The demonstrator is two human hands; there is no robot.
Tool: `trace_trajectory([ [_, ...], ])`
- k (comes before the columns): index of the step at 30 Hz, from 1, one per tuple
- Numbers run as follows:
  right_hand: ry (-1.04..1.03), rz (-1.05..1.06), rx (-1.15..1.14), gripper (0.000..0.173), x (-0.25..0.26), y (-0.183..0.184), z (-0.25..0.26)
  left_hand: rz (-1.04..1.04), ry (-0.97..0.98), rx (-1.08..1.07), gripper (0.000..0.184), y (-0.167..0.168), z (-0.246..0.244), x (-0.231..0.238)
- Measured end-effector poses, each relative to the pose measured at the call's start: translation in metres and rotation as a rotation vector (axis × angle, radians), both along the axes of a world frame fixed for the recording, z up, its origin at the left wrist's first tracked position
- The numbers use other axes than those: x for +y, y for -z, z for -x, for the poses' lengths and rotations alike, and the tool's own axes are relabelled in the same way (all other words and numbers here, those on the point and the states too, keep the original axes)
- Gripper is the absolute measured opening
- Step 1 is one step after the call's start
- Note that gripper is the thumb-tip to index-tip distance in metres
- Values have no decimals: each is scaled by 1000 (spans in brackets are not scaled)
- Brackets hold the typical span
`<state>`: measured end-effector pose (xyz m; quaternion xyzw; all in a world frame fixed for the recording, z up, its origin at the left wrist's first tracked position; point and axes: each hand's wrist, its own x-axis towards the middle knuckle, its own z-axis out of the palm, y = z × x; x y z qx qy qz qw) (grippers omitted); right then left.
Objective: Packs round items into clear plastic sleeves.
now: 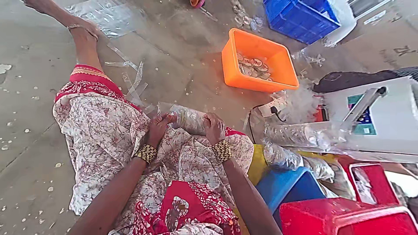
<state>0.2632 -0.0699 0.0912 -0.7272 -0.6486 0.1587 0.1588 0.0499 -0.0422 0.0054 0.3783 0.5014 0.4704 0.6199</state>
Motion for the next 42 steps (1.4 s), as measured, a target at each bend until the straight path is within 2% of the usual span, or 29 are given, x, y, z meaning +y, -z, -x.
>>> trace_trajectory([
  [2,-17,4,3,24,-1,-5,2,-10,-9,-19,16,0,0,-1],
  [5,84,152,10,38,3,-13,2,0,-10,-21,17,1,0,0],
  [6,130,165,38,34,4,-11,0,1,-10,-21,17,2,0,0],
  [8,185,87,108,20,5,1,-6,-10,-2,-27,16,1,0,0],
  [11,141,-33,136,17,4,10,-9,-9,-2,-18,16,-2,1,0],
  [14,99,-121,40,17,2,-15,7,0,4,-2,17,-1,1,0],
  [17,12,-276,30,12,6,-24,20,12,-5,24,17,-1,1,-2],
  [18,-31,-232,30,13,9,-24,25,13,-7,26,17,-1,2,-1],
  [21,-130,173,-73,20,12,-14,44,0,17,11,17,-1,1,-2],
  [22,-143,203,-76,21,13,-6,46,-14,30,4,18,-1,2,-2],
  [24,-149,157,-45,21,16,-6,47,-26,27,-2,17,-2,2,0],
  [28,-146,-31,-30,12,9,-18,53,3,40,30,19,-2,1,0],
  [32,-206,170,-107,24,11,5,53,-33,59,22,21,-1,2,-1],
  [34,-192,196,-91,22,17,-13,56,-14,41,10,19,-3,3,1],
  [36,-164,78,-83,18,17,-24,58,8,32,26,17,0,3,0],
  [37,-155,46,-95,21,18,-22,56,4,31,35,17,1,3,-1],
  [39,-118,172,-123,29,22,-8,48,-22,60,49,19,2,3,-2],
  [40,-123,181,-114,28,25,8,42,-42,71,54,20,1,3,-1],
  [42,-139,241,-103,25,32,0,40,-60,67,41,20,-1,3,3],
])
